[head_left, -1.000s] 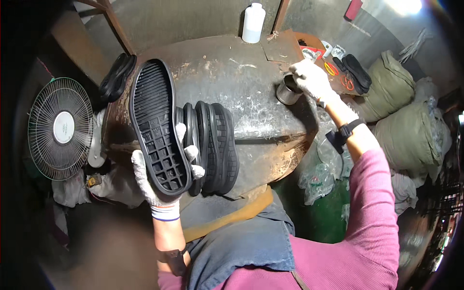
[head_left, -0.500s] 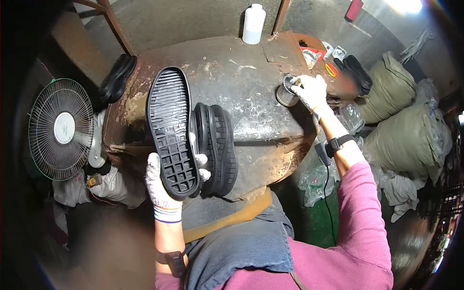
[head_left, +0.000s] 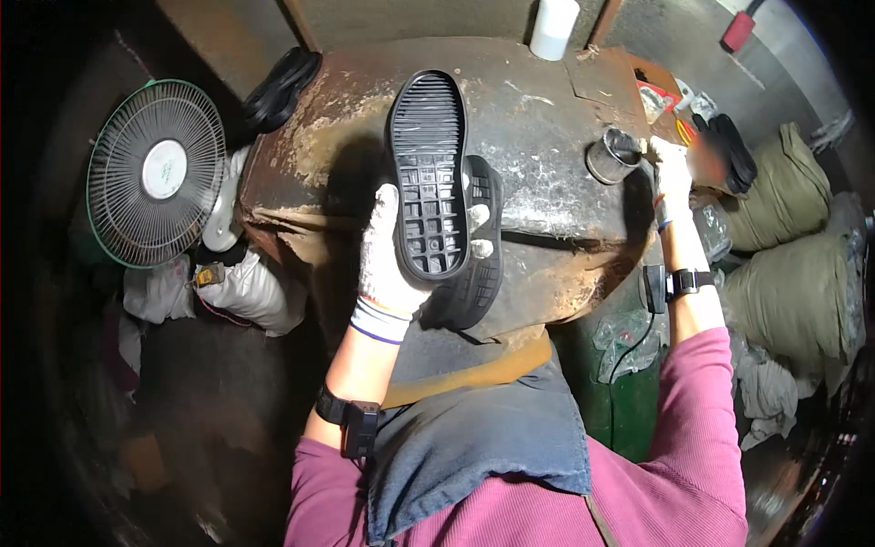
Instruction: The person unpacks a bag of shoe soles and applies a substance to the bottom and sides of each sole using a brush before placing them aside.
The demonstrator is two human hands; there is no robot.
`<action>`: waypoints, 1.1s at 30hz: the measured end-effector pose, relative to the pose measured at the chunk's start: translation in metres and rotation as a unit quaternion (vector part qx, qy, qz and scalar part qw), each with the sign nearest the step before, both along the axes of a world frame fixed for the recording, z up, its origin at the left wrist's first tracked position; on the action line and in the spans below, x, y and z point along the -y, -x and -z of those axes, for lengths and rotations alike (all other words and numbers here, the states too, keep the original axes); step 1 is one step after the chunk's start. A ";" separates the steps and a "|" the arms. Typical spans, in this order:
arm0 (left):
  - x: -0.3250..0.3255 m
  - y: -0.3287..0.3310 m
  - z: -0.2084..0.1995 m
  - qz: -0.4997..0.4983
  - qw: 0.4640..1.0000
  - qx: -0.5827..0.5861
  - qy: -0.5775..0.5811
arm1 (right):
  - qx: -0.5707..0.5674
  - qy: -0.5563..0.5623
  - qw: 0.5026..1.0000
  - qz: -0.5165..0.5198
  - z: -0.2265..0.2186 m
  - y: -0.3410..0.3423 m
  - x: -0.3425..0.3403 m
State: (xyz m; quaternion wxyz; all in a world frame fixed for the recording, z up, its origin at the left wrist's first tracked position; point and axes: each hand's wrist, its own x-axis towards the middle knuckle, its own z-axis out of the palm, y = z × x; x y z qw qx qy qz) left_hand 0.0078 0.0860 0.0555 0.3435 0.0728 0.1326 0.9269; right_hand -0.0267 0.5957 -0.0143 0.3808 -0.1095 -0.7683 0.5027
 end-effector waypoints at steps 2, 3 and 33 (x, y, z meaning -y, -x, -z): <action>-0.001 0.001 0.002 -0.010 1.000 -0.006 0.029 | -0.025 0.278 0.960 0.029 -0.007 0.001 0.011; -0.003 0.003 0.002 0.000 0.999 -0.007 0.035 | -0.037 0.329 0.943 0.007 -0.010 -0.002 0.015; -0.029 -0.010 0.015 0.138 0.985 0.075 -0.071 | 0.034 0.178 0.955 -0.233 -0.090 -0.079 0.293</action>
